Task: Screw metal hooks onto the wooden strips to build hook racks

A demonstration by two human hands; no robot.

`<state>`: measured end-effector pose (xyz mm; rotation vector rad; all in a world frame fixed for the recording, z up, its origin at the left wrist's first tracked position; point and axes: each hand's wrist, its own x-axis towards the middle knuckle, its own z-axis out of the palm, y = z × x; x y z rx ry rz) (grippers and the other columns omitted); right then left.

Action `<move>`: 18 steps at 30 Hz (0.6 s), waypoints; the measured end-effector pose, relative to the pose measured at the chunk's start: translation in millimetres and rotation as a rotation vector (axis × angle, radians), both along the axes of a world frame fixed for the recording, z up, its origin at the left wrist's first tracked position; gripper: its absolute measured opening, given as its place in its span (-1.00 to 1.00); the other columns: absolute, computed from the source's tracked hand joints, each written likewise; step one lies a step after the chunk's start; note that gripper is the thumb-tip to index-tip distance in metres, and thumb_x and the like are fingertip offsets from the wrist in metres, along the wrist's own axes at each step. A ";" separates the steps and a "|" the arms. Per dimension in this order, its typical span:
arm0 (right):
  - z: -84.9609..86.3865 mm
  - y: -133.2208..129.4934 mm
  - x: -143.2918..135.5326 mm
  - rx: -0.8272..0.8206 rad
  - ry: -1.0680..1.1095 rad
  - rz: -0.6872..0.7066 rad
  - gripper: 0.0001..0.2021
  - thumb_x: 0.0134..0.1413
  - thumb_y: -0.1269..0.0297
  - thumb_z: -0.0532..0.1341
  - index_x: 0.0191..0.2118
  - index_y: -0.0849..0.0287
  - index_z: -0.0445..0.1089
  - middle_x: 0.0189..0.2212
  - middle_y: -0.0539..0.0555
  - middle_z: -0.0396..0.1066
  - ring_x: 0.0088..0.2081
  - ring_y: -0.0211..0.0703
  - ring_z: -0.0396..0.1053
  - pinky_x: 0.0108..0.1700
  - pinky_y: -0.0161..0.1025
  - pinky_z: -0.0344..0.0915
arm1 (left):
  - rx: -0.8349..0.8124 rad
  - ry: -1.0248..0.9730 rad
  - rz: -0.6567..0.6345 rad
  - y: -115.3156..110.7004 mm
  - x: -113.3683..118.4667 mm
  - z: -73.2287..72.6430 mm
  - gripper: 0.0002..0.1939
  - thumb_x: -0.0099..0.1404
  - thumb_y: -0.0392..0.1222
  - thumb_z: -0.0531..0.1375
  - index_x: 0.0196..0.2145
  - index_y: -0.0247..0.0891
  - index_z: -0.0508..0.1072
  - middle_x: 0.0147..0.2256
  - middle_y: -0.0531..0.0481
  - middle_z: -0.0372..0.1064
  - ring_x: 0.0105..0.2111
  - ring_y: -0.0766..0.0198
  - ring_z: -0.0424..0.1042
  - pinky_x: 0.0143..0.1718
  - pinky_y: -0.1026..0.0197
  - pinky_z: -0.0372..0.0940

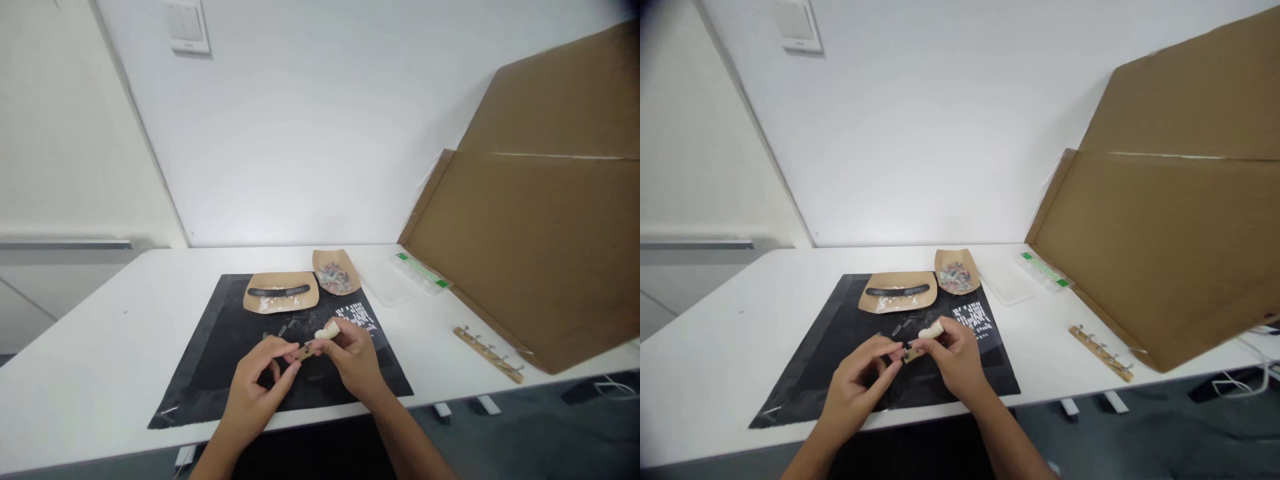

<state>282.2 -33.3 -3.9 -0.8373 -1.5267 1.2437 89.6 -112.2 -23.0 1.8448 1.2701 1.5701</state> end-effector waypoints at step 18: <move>4.1 -31.0 2.4 0.372 -0.197 -0.014 -0.93 0.13 0.15 0.50 -0.34 -0.15 0.63 -0.41 -0.03 0.60 -0.35 -0.05 0.53 -0.27 -0.12 0.43 | 0.023 0.019 -0.015 -0.5 -2.0 4.0 -0.88 0.40 -0.27 0.33 -0.14 -0.15 0.68 -0.31 -0.04 0.58 -0.41 0.28 0.52 -0.41 0.30 0.42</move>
